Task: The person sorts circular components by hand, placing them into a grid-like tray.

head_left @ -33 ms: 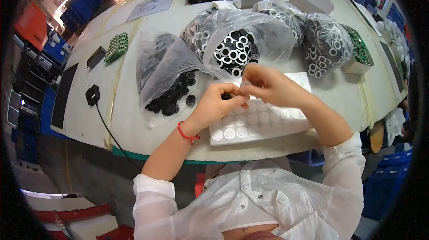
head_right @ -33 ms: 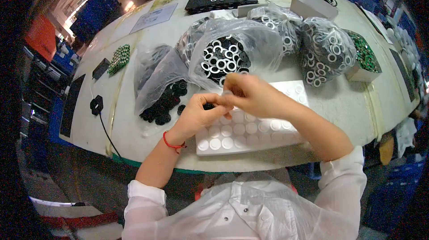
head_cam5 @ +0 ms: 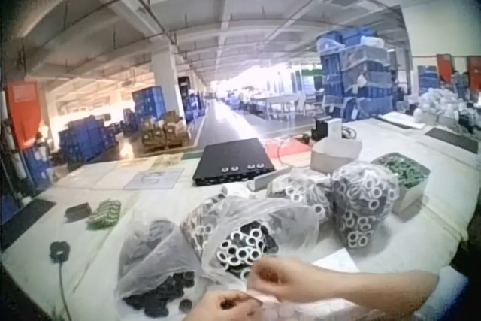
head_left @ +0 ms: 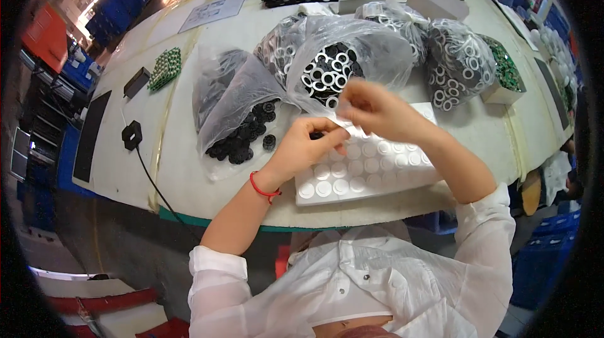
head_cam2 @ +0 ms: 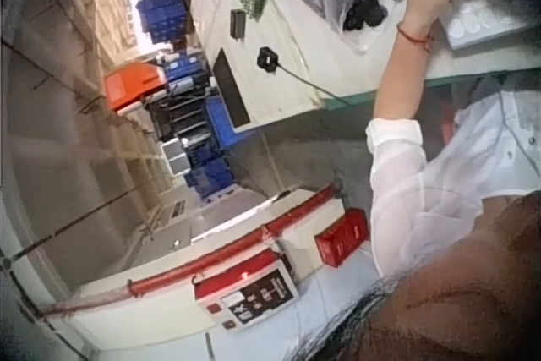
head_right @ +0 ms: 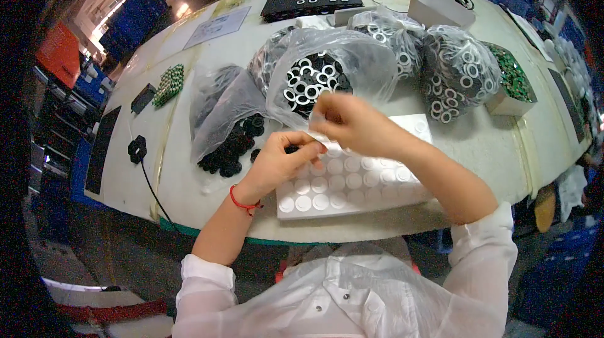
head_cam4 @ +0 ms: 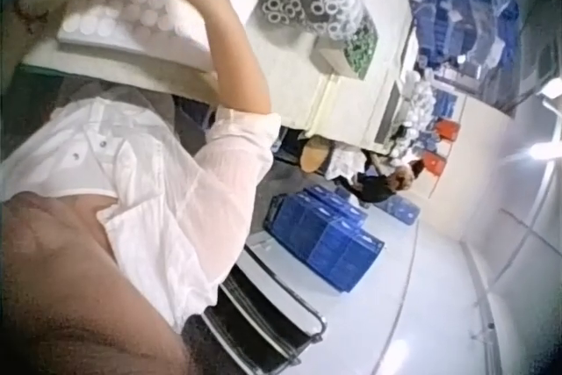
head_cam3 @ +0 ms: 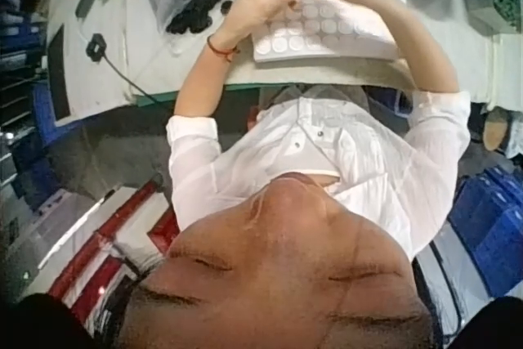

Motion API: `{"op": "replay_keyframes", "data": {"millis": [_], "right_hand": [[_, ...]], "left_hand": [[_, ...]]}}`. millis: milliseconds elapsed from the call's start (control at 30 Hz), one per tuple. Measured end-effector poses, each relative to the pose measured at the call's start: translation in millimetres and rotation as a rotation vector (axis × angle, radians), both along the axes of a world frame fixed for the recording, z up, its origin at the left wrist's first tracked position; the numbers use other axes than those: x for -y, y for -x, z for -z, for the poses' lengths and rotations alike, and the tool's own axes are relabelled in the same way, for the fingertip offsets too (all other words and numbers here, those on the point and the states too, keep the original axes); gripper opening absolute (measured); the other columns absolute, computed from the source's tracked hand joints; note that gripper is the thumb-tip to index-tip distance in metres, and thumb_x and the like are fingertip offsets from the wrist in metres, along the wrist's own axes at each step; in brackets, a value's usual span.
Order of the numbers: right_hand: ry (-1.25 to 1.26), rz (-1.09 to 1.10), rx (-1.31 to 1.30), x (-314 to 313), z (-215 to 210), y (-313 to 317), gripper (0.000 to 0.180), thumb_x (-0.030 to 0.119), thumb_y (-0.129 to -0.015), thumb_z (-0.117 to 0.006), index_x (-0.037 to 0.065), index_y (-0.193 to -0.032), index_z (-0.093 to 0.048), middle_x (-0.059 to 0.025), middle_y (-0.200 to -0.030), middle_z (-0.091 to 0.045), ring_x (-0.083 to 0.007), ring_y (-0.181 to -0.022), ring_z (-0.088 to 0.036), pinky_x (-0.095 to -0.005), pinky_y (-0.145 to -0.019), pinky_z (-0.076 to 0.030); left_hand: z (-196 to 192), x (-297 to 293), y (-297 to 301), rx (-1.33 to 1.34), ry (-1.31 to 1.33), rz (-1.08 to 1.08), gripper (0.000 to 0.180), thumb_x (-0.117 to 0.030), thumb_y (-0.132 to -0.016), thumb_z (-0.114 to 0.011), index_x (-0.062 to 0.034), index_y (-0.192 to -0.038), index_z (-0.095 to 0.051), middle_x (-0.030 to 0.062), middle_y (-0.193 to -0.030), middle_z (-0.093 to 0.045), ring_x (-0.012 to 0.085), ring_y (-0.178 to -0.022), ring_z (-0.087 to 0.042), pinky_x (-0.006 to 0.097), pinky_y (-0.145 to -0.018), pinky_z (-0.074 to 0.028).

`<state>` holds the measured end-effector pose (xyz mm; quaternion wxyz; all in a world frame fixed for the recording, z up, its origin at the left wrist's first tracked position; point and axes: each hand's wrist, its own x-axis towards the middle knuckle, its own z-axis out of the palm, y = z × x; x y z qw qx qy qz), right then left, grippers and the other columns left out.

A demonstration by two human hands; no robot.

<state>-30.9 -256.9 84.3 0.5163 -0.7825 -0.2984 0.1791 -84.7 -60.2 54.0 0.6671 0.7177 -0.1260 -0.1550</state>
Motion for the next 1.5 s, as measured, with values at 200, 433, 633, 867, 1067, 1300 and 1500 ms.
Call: {"op": "replay_keyframes", "data": {"millis": [200,433,633,867,1067,1300,1500], "right_hand": [[-0.141,0.315,0.408,13,-20,-32,0.03,0.015,-0.091,-0.063,0.002,-0.115,-0.051,-0.0063,-0.091,-0.062,-0.0089,-0.068,-0.059,-0.0227,-0.057,-0.048],[0.399,0.582,0.407,64,-10,-34,0.053,0.05,-0.083,-0.068,-0.003,-0.083,-0.062,-0.0119,-0.069,-0.061,-0.0258,-0.063,-0.062,-0.0361,-0.061,-0.051],[0.783,0.46,0.326,66,17,-52,0.098,0.08,-0.076,-0.048,-0.015,-0.098,-0.057,-0.0278,-0.088,-0.066,-0.042,-0.086,-0.066,-0.0463,-0.076,-0.052],[0.139,0.287,-0.274,69,35,-99,0.043,0.044,-0.086,-0.061,0.001,-0.082,-0.06,-0.0123,-0.076,-0.063,-0.0181,-0.059,-0.06,-0.0309,-0.05,-0.047],[-0.434,0.223,-0.302,46,-43,-144,0.022,0.022,-0.091,-0.045,0.002,-0.086,-0.054,-0.0105,-0.072,-0.059,-0.0189,-0.053,-0.057,-0.0329,-0.048,-0.048],[-0.488,0.377,-0.047,11,-82,-142,0.031,0.028,-0.095,-0.041,0.001,-0.093,-0.056,-0.0122,-0.075,-0.062,-0.0217,-0.056,-0.059,-0.0347,-0.053,-0.05],[-0.199,0.345,-0.068,40,-59,-116,0.03,0.027,-0.089,-0.042,0.004,-0.072,-0.054,-0.0099,-0.06,-0.057,-0.018,-0.051,-0.055,-0.03,-0.049,-0.043]], "left_hand": [[-4,-26,2,0.172,-0.046,-0.221,0.03,-0.023,-0.102,-0.045,-0.0018,-0.095,-0.064,-0.0083,-0.055,-0.04,0.0005,-0.047,-0.034,0.02,-0.043,-0.027],[-34,-42,-12,0.505,-0.538,-0.559,0.033,-0.029,-0.099,-0.05,0.0011,-0.093,-0.062,-0.0004,-0.05,-0.043,0.005,-0.045,-0.037,0.026,-0.043,-0.03],[-47,-27,-45,0.398,-1.157,-0.416,0.056,-0.051,-0.079,-0.066,0.0036,-0.066,-0.063,0.0199,-0.059,-0.059,0.0356,-0.06,-0.061,0.041,-0.056,-0.046],[-47,-57,-91,0.48,-0.751,-0.479,0.028,-0.024,-0.079,-0.057,0.0037,-0.078,-0.062,0.0225,-0.07,-0.062,0.0345,-0.067,-0.062,0.041,-0.063,-0.047],[-77,-85,-135,0.196,-0.097,-0.635,0.027,-0.021,-0.085,-0.051,-0.0037,-0.065,-0.052,0.0038,-0.053,-0.046,0.0148,-0.044,-0.041,0.034,-0.042,-0.031],[-106,-103,-136,0.163,0.19,-0.716,0.025,-0.025,-0.092,-0.05,-0.0138,-0.071,-0.044,-0.0041,-0.057,-0.036,0.0068,-0.039,-0.028,0.027,-0.037,-0.018],[-75,-99,-90,0.136,-0.091,-0.549,0.032,-0.027,-0.089,-0.053,-0.0125,-0.061,-0.047,-0.0049,-0.051,-0.038,0.0071,-0.04,-0.03,0.028,-0.039,-0.022]]}}
